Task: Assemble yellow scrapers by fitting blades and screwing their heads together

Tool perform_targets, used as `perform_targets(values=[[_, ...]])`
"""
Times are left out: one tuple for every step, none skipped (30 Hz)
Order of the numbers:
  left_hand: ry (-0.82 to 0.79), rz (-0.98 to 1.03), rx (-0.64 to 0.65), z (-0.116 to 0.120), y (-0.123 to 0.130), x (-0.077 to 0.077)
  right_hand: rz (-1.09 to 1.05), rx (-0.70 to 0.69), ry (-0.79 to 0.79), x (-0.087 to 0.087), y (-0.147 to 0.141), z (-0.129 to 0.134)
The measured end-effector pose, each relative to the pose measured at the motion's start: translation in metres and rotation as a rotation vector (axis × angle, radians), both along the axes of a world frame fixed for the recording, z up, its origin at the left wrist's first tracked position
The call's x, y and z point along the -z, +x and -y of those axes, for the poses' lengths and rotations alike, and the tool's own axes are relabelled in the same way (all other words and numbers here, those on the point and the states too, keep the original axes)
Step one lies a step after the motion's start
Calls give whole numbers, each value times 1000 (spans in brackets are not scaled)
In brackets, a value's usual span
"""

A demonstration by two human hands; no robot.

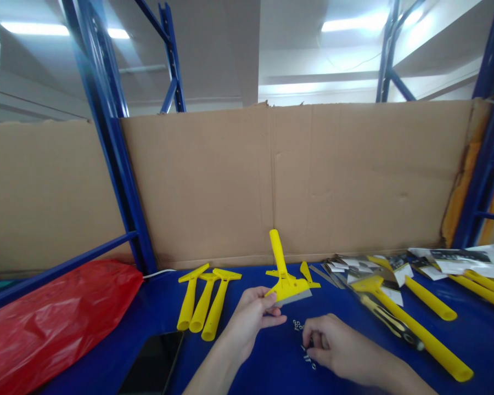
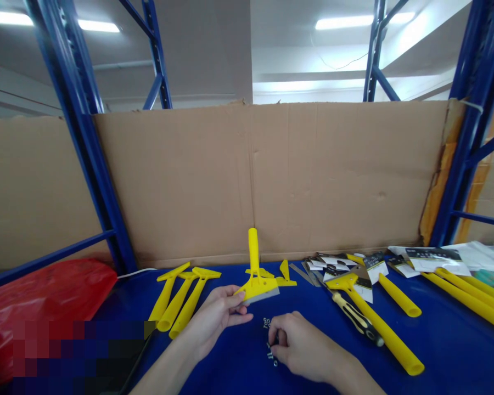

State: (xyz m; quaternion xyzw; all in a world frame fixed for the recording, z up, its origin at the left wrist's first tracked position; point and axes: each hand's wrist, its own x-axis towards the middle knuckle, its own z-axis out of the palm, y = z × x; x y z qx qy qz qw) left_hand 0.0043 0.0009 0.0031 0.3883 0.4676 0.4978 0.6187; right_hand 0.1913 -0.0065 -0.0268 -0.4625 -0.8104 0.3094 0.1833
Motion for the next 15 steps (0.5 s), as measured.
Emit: perform_targets(values=[[0, -2, 5, 0, 0, 0, 19, 1, -3, 0, 0, 0], [-1, -6, 6, 1, 0, 1, 36, 4, -1, -1, 0, 0], [-3, -12, 6, 1, 1, 1, 50, 4, 3, -2, -1, 0], [-3, -17, 7, 1, 1, 2, 61, 1, 12, -3, -1, 1], [-1, -20, 7, 1, 1, 3, 71, -4, 22, -3, -2, 2], [0, -21, 10, 2, 1, 3, 80, -7, 32, -4, -2, 2], [0, -21, 13, 2, 2, 3, 85, -7, 43, -5, -3, 3], [0, -21, 16, 2, 2, 3, 89, -5, 56, -6, -3, 4], [-1, -21, 18, 2, 2, 3, 92, 0, 66, -6, -3, 4], [-4, -22, 14, 2, 2, 3, 96, 2, 70, -6, -3, 5], [-9, -23, 11, 2, 2, 3, 99, -1, 65, -6, -4, 5], [-12, -22, 10, 2, 2, 2, 101, -9, 56, -6, -5, 5], [-14, -20, 10, 2, 2, 2, 101, -19, 44, -5, -5, 5], [-15, -17, 14, 2, 2, 2, 99, -25, 37, -5, -6, 4], [-17, -14, 22, 2, 2, 1, 91, -26, 36, -5, -6, 4]])
